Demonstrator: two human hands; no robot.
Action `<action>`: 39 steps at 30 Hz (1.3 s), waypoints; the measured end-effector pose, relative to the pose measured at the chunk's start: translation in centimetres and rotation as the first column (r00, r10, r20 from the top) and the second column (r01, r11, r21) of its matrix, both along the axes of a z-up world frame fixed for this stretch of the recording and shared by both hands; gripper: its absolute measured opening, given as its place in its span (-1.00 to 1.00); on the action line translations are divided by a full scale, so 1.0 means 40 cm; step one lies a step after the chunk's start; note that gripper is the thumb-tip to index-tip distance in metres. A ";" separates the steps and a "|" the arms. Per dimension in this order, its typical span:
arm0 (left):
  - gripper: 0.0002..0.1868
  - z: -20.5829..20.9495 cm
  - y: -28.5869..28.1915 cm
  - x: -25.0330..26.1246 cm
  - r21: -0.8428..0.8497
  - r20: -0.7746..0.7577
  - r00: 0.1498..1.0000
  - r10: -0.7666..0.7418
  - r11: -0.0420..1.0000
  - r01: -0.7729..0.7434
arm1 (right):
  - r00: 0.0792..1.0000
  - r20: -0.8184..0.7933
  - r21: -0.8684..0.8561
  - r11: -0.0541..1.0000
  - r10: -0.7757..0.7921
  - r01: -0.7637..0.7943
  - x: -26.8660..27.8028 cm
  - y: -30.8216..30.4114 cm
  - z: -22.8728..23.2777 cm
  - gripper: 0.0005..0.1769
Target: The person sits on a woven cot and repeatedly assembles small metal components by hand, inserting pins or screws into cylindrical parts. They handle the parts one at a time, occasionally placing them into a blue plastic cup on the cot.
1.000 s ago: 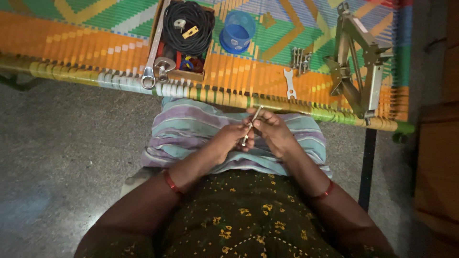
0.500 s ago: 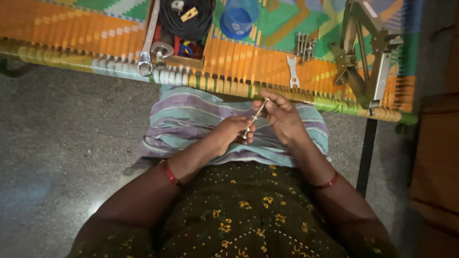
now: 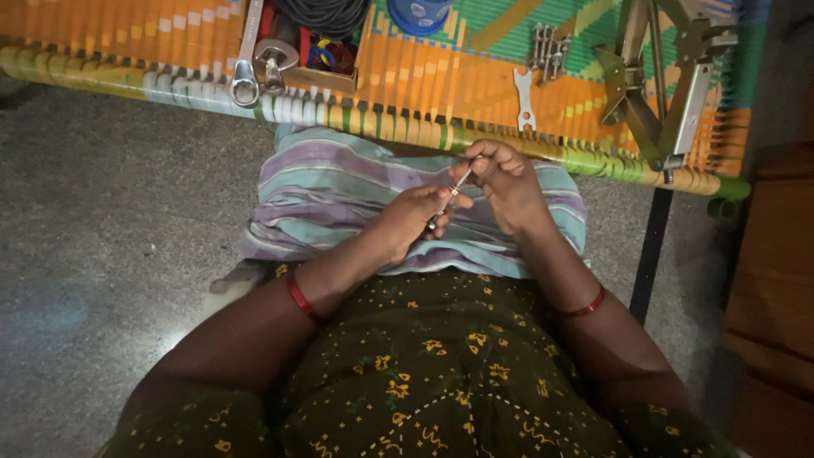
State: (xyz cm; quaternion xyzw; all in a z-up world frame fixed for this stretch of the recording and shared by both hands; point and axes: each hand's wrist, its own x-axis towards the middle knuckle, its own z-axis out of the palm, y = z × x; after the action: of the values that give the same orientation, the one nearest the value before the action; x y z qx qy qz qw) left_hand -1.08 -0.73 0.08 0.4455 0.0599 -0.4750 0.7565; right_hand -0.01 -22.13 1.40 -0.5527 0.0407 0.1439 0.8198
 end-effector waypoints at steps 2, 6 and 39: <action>-0.60 -0.003 -0.006 0.000 0.067 -0.009 1.000 0.009 0.998 -0.008 | 0.999 0.050 -0.026 1.000 0.007 -0.005 -0.004 0.004 0.003 -0.81; -0.65 -0.015 -0.017 -0.007 0.026 -0.036 0.997 0.064 0.998 -0.063 | 0.998 0.057 0.029 0.999 0.014 -0.016 -0.010 0.024 -0.002 -0.81; -0.61 -0.136 -0.039 -0.003 0.172 0.140 0.986 0.089 0.979 -0.113 | 0.991 0.051 -0.365 0.922 -0.120 0.131 -0.006 0.073 0.017 -0.77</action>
State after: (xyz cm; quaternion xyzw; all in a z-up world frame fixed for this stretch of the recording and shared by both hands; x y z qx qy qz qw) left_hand -1.18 -2.31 -5.36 0.5384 0.0748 -0.3983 0.7388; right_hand -0.24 -19.21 2.08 -0.6944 0.0907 0.0732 0.7101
